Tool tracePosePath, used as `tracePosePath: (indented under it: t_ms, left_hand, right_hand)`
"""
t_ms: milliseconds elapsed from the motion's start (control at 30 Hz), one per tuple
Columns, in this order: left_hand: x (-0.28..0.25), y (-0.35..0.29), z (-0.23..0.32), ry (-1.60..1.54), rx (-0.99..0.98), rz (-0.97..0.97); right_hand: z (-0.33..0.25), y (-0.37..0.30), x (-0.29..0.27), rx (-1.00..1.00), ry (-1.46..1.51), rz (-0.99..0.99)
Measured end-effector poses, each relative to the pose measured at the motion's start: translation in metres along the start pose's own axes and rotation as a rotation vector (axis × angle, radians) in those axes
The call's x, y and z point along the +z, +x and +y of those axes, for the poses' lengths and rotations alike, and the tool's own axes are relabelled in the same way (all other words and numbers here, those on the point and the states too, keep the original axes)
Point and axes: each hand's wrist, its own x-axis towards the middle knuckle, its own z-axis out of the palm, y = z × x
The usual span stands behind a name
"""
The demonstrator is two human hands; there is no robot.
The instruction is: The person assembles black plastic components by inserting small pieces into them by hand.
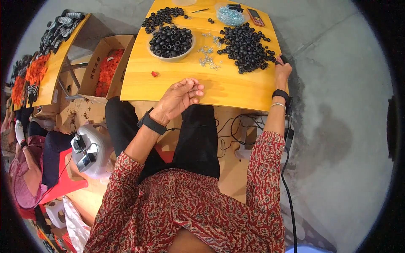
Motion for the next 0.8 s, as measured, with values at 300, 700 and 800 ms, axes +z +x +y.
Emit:
tracePosePath:
  t_ms: [300, 700, 800]
  left_hand:
    - [0.001, 0.001, 0.0, -0.015, -0.003, -0.004]
    - [0.0, 0.0, 0.0, 0.001, -0.006, 0.019]
    - [-0.001, -0.001, 0.0, 0.004, 0.004, 0.009]
  right_hand:
    - [0.005, 0.009, -0.001, 0.036, 0.612, -0.165]
    - [0.03, 0.011, -0.005, -0.096, 0.046, -0.07]
    - [0.021, 0.007, -0.004, -0.144, -0.064, -0.061]
